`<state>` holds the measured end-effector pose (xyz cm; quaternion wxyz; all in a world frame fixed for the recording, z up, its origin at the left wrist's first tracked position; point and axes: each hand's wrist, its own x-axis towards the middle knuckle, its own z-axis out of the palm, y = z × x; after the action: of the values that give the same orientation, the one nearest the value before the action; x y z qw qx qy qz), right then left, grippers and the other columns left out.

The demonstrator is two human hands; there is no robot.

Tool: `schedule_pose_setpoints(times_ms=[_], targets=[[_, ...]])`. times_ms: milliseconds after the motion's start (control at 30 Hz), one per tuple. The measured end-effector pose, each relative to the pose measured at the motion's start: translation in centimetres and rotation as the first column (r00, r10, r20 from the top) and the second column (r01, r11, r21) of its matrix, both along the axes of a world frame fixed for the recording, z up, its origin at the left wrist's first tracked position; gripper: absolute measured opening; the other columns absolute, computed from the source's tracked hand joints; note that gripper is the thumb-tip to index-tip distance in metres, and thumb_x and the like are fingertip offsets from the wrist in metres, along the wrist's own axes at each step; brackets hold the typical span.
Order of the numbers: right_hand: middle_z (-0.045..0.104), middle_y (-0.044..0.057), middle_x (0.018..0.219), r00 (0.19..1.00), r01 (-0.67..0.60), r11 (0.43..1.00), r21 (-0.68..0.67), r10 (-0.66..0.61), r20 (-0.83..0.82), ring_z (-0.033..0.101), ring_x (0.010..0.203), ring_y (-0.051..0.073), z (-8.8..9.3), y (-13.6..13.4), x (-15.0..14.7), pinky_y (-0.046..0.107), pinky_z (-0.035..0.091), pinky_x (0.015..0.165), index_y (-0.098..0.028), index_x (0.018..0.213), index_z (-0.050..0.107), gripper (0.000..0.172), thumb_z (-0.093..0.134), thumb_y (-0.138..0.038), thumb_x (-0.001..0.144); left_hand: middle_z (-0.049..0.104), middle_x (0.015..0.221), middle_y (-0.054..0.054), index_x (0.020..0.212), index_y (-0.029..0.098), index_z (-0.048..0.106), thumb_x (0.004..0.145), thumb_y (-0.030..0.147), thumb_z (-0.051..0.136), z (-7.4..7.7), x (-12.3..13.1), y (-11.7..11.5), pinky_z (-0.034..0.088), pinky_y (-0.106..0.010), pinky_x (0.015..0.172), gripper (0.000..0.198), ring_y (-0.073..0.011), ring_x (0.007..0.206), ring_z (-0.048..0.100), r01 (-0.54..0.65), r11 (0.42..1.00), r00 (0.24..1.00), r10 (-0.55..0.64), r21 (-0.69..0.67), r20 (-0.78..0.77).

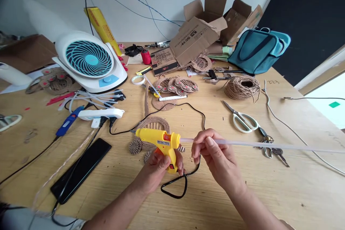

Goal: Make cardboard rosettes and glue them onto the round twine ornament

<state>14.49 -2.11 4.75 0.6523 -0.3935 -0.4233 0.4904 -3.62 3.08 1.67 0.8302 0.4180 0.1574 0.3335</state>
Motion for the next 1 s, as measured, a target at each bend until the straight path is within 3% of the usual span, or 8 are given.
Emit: schedule_pose_setpoints(times_ms=[133,267,467,667,867,1000], targets=[[0.067,0.004,0.074,0.999,-0.018,0.999,-0.038,0.019,0.039,0.063,0.064,0.016,-0.3,-0.1,-0.3,0.03,0.053,0.057,-0.026,0.098,0.072,0.021,0.057,-0.041,0.097,0.062,0.078,-0.006,0.092,0.016,0.066,0.086,0.054,0.07,-0.2,0.0,-0.1,0.047,-0.033,0.072,0.039,-0.0178,0.07,0.059,0.019,1.0,1.0,-0.019,-0.003,-0.015],[0.067,0.002,0.068,1.0,-0.019,0.997,-0.079,0.018,-0.014,0.059,0.053,0.014,-0.5,0.0,-1.0,0.026,0.049,0.048,-0.026,0.098,0.073,0.023,0.057,-0.044,0.097,0.062,0.08,-0.007,0.089,0.015,0.067,0.088,0.054,0.067,-0.3,0.1,-0.2,0.047,-0.033,0.071,0.038,-0.0179,0.072,0.059,0.057,0.998,0.998,-0.057,-0.015,-0.001],[0.065,0.002,0.063,0.997,0.075,0.995,-0.063,-0.076,0.001,0.057,0.054,0.013,-0.1,0.1,-1.1,0.023,0.048,0.047,-0.026,0.092,0.074,0.023,0.06,-0.044,0.095,0.063,0.08,-0.006,0.105,0.015,0.066,0.088,0.049,0.069,0.1,0.2,-0.2,0.048,-0.033,0.072,0.038,-0.0176,0.071,0.059,0.002,0.999,1.0,-0.002,0.043,-0.005],[0.064,0.0,0.062,0.996,0.024,0.994,-0.107,-0.032,-0.077,0.053,0.048,0.01,-0.4,0.3,-1.3,0.022,0.047,0.046,-0.025,0.091,0.072,0.024,0.058,-0.044,0.096,0.064,0.082,-0.008,0.11,0.015,0.068,0.09,0.045,0.067,0.6,0.1,-0.3,0.047,-0.035,0.078,0.036,-0.0199,0.077,0.06,0.005,0.998,1.0,-0.003,0.069,-0.03],[0.065,0.0,0.062,0.996,0.022,0.995,-0.097,-0.03,-0.086,0.054,0.048,0.009,-0.4,-0.1,-1.8,0.019,0.046,0.046,-0.023,0.091,0.072,0.025,0.057,-0.042,0.097,0.064,0.082,-0.007,0.124,0.015,0.062,0.093,0.043,0.065,-0.4,0.2,-0.2,0.049,-0.034,0.075,0.042,-0.0189,0.078,0.06,0.047,0.995,0.998,-0.05,0.091,0.029],[0.065,0.0,0.062,0.996,0.032,0.997,-0.073,-0.038,-0.086,0.054,0.048,0.007,0.0,-0.4,-1.6,0.017,0.044,0.046,-0.023,0.09,0.072,0.025,0.056,-0.041,0.098,0.065,0.082,-0.006,0.124,0.016,0.062,0.095,0.042,0.062,-0.9,0.3,-0.1,0.049,-0.03,0.073,0.039,-0.0159,0.075,0.06,0.064,0.991,0.994,-0.074,0.12,0.083]])
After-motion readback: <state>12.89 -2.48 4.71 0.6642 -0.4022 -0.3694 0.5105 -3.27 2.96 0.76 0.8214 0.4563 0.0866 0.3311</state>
